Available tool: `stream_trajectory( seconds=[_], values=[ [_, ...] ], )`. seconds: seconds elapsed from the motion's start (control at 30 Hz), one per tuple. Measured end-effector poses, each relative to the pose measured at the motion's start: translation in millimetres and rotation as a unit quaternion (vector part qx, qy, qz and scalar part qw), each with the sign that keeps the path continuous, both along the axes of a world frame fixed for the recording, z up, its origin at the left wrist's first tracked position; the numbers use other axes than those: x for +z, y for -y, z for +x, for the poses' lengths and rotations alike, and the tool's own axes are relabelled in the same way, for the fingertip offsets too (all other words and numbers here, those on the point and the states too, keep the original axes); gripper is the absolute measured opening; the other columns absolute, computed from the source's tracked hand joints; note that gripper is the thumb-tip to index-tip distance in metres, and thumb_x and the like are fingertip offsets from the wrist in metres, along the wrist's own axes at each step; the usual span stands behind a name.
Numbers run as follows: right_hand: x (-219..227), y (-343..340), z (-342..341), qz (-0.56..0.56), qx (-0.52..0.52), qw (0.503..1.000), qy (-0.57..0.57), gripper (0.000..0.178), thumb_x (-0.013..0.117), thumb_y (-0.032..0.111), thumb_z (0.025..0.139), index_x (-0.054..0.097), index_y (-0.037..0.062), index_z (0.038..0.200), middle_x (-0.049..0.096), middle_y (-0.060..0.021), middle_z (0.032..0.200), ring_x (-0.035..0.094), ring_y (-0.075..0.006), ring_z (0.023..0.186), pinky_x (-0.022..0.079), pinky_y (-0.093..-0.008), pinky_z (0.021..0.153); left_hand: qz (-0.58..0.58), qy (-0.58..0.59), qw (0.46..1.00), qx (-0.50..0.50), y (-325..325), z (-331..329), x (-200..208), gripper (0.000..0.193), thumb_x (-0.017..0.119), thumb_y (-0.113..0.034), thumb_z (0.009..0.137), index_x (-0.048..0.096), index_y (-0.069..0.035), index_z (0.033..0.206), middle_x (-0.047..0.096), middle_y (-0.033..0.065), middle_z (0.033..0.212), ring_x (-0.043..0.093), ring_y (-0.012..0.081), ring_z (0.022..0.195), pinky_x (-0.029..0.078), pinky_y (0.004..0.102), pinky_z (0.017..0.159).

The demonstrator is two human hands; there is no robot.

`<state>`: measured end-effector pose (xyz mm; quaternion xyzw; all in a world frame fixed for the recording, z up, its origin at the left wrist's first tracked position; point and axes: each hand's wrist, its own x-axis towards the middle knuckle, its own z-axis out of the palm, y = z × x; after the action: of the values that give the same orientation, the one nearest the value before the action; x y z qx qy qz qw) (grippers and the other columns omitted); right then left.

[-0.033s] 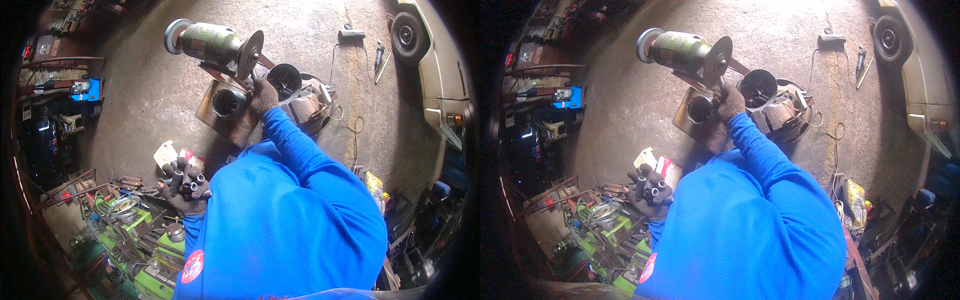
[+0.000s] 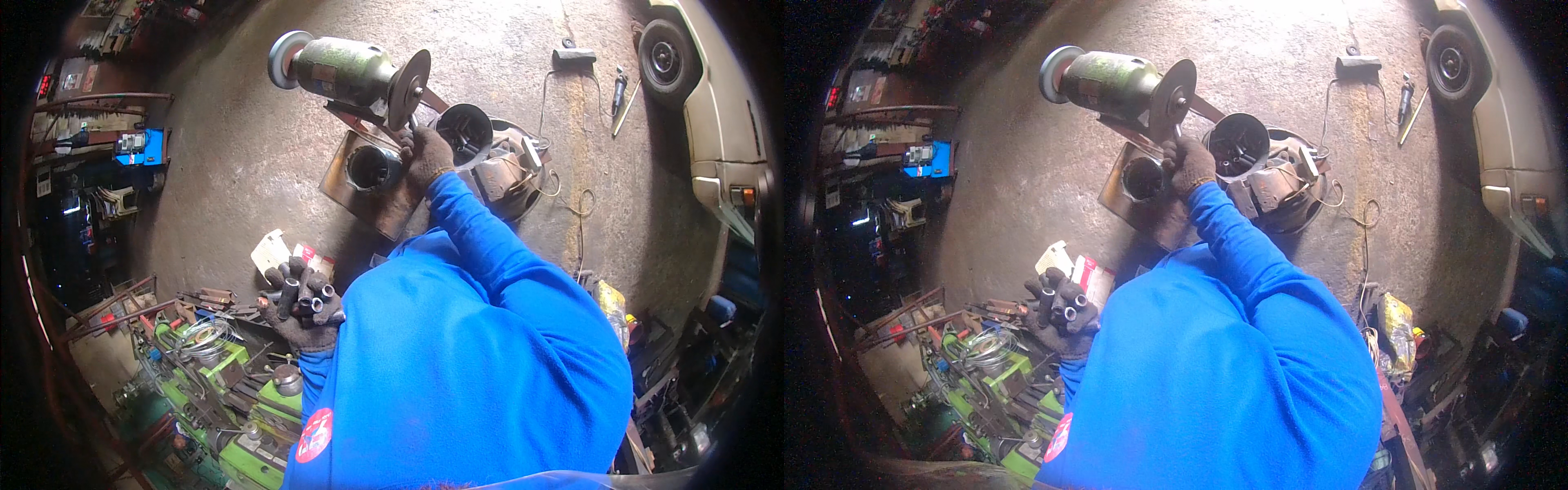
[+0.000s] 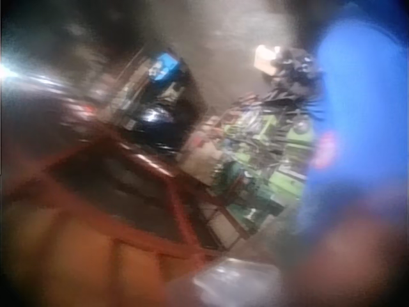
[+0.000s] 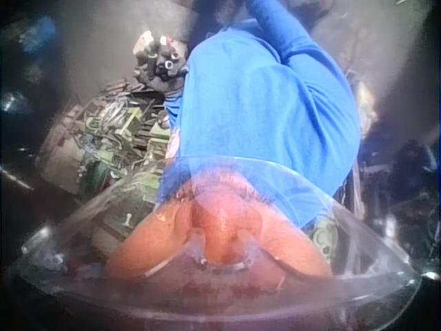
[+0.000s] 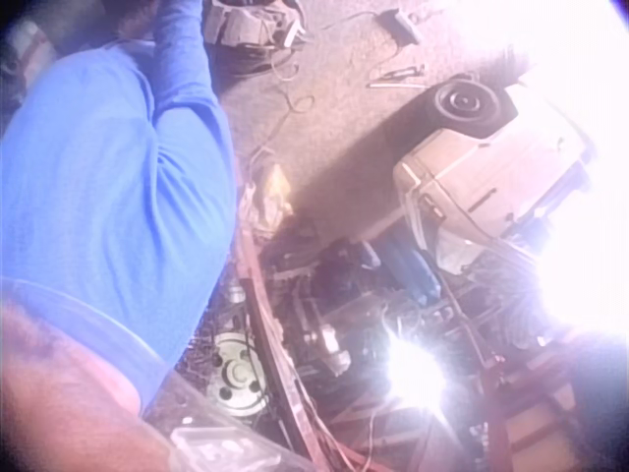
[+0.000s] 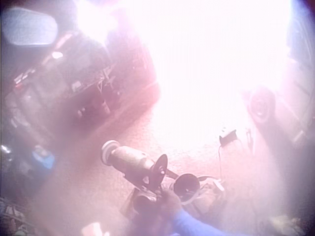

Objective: The person uses a bench grinder to deburr and smooth the edges of small cylindrical metal parts. They hold each part with gloved hands, press it against the spinning wheel, and rotate it to treat multiple sides. The person repeats this process for several parts in succession.

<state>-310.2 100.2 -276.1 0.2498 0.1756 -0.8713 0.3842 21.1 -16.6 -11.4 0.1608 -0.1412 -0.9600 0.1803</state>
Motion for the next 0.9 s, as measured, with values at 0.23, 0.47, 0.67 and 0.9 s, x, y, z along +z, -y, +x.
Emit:
stream_trajectory(
  seconds=[0.23,0.47,0.67,0.9],
  values=[
    [-7.4,15.4,-6.7,0.474,0.07,0.775,-0.412,0.034,0.075,0.01,0.092,0.08,0.006,0.125,0.076,-0.0096,0.096,0.073,-0.0203,0.083,0.06,-0.035,0.072,0.013,0.011,1.0,-0.012,-3.9,-23.4,13.7,0.064,0.057,-0.06,0.112,0.065,-0.005,0.144,0.064,0.0105,0.103,0.054,0.0177,0.078,0.05,0.0363,0.065],
    [56.9,22.6,1.1,0.391,0.011,0.909,-0.147,0.059,0.075,0.013,0.086,0.074,0.0021,0.145,0.08,-0.0113,0.099,0.072,-0.0179,0.079,0.059,-0.0341,0.071,0.039,-0.011,0.999,-0.007,-4.7,-20.2,10.8,0.066,0.053,-0.06,0.114,0.065,-0.001,0.142,0.061,0.0091,0.095,0.053,0.0208,0.076,0.05,0.0383,0.067],
    [46.9,30.4,2.4,0.333,-0.037,0.936,-0.11,0.058,0.082,0.015,0.093,0.069,0.0017,0.149,0.077,-0.0094,0.093,0.067,-0.0146,0.067,0.054,-0.0305,0.058,0.046,-0.012,0.998,-0.036,2.8,-10.4,4.8,0.061,0.053,-0.061,0.113,0.066,-0.009,0.143,0.063,0.0095,0.099,0.055,0.0241,0.078,0.05,0.0408,0.07],
    [3.6,32.1,1.8,0.506,0.012,0.813,-0.288,0.043,0.072,0.021,0.101,0.077,0.0077,0.142,0.083,-0.0133,0.107,0.078,-0.0209,0.087,0.063,-0.0356,0.082,0.02,0.009,0.998,-0.059,0.8,-12.7,10.0,0.064,0.06,-0.063,0.11,0.062,-0.013,0.15,0.067,0.0087,0.104,0.058,0.0227,0.08,0.051,0.0401,0.068]
  ],
)
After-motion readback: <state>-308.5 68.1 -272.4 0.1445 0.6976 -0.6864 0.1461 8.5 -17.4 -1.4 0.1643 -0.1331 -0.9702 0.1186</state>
